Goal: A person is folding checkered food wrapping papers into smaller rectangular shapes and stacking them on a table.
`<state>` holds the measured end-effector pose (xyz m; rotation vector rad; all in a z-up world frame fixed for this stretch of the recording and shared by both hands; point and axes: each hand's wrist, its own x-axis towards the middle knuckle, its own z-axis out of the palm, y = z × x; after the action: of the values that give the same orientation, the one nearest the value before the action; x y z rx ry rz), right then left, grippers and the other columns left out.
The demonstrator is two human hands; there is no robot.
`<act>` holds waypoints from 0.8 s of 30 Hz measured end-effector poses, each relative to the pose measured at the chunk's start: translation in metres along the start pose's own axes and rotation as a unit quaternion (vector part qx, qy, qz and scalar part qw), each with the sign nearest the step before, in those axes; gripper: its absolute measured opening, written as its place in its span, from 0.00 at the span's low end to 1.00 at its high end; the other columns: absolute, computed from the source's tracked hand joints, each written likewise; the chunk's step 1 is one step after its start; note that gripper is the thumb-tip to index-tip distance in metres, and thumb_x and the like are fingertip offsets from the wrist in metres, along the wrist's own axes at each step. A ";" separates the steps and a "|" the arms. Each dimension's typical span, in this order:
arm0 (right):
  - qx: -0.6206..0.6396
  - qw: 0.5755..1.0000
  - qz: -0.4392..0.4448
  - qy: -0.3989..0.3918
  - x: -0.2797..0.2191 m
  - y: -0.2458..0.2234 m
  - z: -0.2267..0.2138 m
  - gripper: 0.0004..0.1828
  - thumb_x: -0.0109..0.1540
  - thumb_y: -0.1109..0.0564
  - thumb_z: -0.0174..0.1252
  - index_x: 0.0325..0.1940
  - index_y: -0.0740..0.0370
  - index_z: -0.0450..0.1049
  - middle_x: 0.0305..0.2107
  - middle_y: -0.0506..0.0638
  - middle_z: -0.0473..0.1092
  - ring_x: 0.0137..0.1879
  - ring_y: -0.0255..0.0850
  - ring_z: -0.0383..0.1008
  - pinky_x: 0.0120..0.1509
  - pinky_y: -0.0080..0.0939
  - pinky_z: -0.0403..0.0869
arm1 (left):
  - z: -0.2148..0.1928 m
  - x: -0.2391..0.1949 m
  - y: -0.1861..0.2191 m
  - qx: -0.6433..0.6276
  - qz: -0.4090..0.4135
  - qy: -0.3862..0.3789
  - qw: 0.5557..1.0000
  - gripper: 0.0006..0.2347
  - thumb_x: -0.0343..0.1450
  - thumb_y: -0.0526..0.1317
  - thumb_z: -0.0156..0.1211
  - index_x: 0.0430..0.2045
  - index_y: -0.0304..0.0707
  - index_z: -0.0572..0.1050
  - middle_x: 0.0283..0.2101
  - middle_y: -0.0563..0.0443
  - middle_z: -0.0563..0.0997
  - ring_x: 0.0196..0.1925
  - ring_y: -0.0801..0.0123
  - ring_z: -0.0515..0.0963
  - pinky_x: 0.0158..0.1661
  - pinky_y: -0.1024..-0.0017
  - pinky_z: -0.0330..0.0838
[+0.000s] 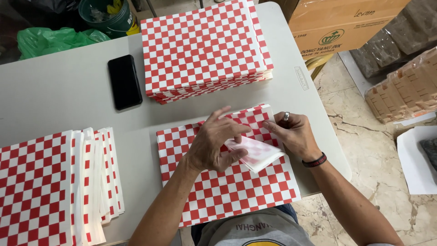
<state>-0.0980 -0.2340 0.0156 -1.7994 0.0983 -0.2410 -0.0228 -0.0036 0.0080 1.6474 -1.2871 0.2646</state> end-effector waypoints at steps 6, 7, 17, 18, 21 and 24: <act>0.008 1.000 -0.017 0.007 -0.001 0.018 0.002 0.13 0.58 0.62 0.70 0.22 0.63 0.73 0.10 0.44 0.62 0.21 0.27 0.57 0.24 0.27 0.55 | -0.006 0.006 0.006 0.045 0.011 -0.030 0.998 0.18 0.72 0.58 0.54 0.21 0.47 0.79 0.25 0.55 0.78 0.43 0.64 0.81 0.67 0.45 0.58; 0.008 1.000 -0.015 0.007 -0.002 0.011 0.004 0.13 0.58 0.62 0.70 0.22 0.63 0.73 0.10 0.44 0.62 0.21 0.27 0.57 0.24 0.27 0.55 | -0.006 0.005 0.007 0.044 0.009 -0.031 0.999 0.18 0.72 0.58 0.54 0.21 0.47 0.79 0.25 0.55 0.78 0.43 0.64 0.81 0.67 0.45 0.58; 0.011 0.999 -0.023 -0.031 0.001 0.059 -0.014 0.23 0.67 0.43 0.49 0.32 0.62 0.77 0.12 0.49 0.67 0.18 0.32 0.62 0.22 0.29 0.60 | -0.002 0.012 0.003 0.111 -0.056 -0.036 0.992 0.21 0.67 0.57 0.61 0.50 0.51 0.75 0.48 0.52 0.77 0.59 0.56 0.75 0.69 0.40 0.52; 0.018 0.998 -0.035 -0.056 0.004 0.096 -0.023 0.36 0.70 0.32 0.33 0.38 0.62 0.78 0.15 0.50 0.68 0.19 0.34 0.64 0.23 0.32 0.61 | 0.001 0.012 -0.001 0.161 -0.080 -0.025 0.983 0.25 0.69 0.50 0.64 0.62 0.52 0.69 0.56 0.52 0.75 0.64 0.54 0.72 0.69 0.39 0.50; -0.080 0.990 -0.106 -0.053 -0.001 -0.016 -0.003 0.18 0.66 0.49 0.56 0.52 0.65 0.75 0.17 0.52 0.70 0.18 0.36 0.62 0.23 0.34 0.61 | 0.006 0.009 -0.002 0.177 -0.203 -0.038 0.962 0.29 0.71 0.40 0.62 0.69 0.45 0.61 0.58 0.43 0.74 0.64 0.48 0.71 0.68 0.33 0.45; -0.187 0.954 -0.234 -0.016 -0.003 -0.007 0.001 0.16 0.63 0.67 0.54 0.55 0.64 0.75 0.29 0.56 0.77 0.18 0.43 0.65 0.21 0.38 0.64 | 0.006 0.007 -0.004 0.180 -0.225 -0.066 0.955 0.30 0.70 0.36 0.58 0.70 0.44 0.58 0.57 0.43 0.75 0.66 0.47 0.70 0.68 0.32 0.41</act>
<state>-0.1012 -0.2307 0.0215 -2.1875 -0.3322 -0.5615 -0.0188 -0.0126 0.0073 2.2503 -0.9561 0.1138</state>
